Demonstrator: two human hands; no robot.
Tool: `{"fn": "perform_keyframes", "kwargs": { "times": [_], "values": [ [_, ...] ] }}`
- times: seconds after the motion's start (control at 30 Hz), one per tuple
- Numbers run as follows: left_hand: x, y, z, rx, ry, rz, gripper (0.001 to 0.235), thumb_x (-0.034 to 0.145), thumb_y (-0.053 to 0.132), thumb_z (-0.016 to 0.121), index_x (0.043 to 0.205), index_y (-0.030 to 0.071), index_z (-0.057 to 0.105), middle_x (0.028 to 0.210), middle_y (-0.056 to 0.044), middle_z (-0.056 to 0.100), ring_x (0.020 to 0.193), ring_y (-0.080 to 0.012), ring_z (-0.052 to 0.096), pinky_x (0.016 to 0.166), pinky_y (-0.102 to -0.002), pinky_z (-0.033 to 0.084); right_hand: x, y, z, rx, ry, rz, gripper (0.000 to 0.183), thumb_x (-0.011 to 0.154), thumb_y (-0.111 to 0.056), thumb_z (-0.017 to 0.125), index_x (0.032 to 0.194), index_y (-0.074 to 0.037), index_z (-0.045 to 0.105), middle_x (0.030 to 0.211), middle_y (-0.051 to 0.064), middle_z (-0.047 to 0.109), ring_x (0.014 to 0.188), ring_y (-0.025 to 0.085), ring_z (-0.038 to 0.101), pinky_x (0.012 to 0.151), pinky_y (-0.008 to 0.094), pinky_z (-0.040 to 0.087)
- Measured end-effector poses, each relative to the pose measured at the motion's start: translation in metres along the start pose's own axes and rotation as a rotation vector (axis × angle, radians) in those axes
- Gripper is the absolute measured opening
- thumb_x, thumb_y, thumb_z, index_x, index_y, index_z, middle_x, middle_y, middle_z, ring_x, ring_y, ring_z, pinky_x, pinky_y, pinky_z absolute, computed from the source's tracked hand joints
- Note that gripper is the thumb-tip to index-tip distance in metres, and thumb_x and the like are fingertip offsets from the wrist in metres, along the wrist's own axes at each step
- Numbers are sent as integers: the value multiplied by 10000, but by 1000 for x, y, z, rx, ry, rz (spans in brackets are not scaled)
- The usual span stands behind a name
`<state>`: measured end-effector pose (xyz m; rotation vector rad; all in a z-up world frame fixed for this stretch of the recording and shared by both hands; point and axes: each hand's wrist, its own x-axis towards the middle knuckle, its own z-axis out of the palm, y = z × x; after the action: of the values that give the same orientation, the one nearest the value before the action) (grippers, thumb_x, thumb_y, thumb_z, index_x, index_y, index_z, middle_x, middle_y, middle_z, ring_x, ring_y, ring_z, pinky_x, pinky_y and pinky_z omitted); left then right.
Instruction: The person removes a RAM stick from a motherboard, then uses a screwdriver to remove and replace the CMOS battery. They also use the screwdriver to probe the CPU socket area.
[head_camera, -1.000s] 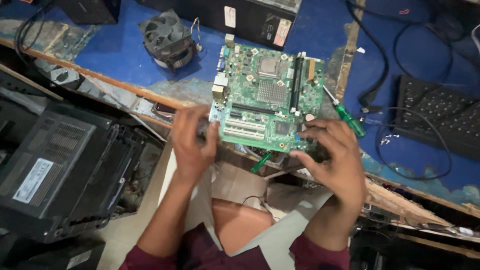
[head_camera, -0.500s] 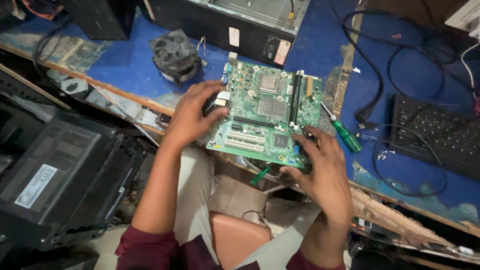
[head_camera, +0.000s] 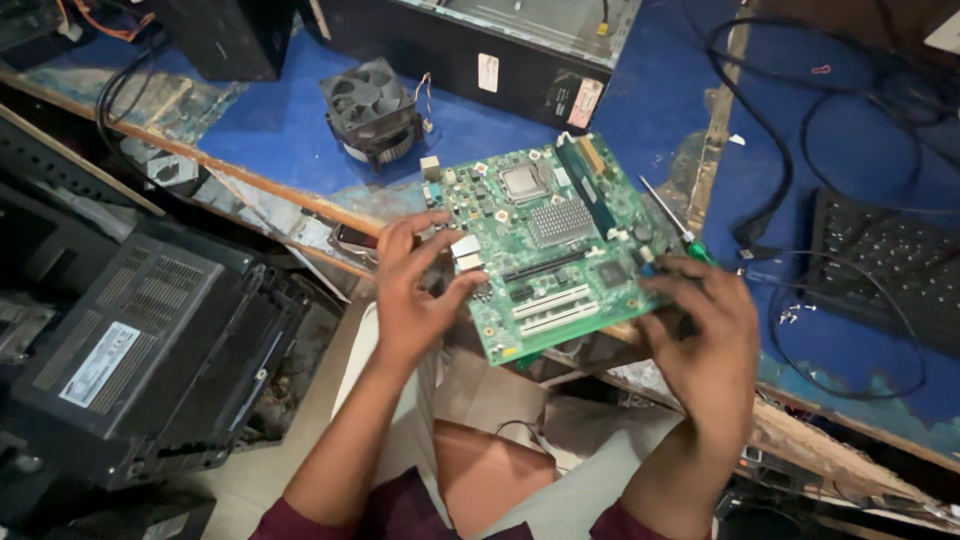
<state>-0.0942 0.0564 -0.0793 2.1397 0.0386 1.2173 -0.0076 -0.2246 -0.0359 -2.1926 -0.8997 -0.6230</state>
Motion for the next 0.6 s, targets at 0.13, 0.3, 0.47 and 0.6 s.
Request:
{"fn": "perform_keyframes", "kwargs": {
  "times": [0.13, 0.3, 0.47, 0.6],
  "values": [
    [-16, 12, 14, -17, 66, -52, 530, 688, 254, 935, 1144, 76, 730, 1216, -106, 646, 1185, -322, 564, 1052, -454, 437, -4, 7, 14, 10, 210, 112, 273, 760, 17, 802, 1011, -54, 723, 1087, 121, 709, 1016, 294, 692, 889, 373, 535],
    [-23, 21, 27, 54, 107, -7, 554, 663, 354, 963, 1102, 100, 741, 1147, -80, 635, 1152, -295, 559, 1044, -463, 416, -3, 20, 26, -19, 283, 196, 183, 863, 54, 752, 1023, -32, 729, 986, 146, 709, 887, 284, 714, 804, 350, 547],
    [-19, 14, 23, 21, 91, 28, 549, 691, 388, 912, 1111, 104, 704, 1157, -111, 613, 1159, -326, 539, 1048, -468, 403, -3, 18, 24, 0, 254, 196, 173, 884, 58, 726, 1033, -30, 729, 988, 148, 705, 903, 288, 713, 815, 345, 544],
    [0, -3, 14, 66, 188, 17, 414, 973, 217, 725, 1324, 47, 586, 1333, -164, 585, 1306, -363, 522, 1174, -489, 401, 0, 11, 13, 0, 242, 182, 183, 892, 24, 749, 1063, -31, 715, 1009, 143, 704, 909, 293, 709, 809, 350, 536]
  ]
}}
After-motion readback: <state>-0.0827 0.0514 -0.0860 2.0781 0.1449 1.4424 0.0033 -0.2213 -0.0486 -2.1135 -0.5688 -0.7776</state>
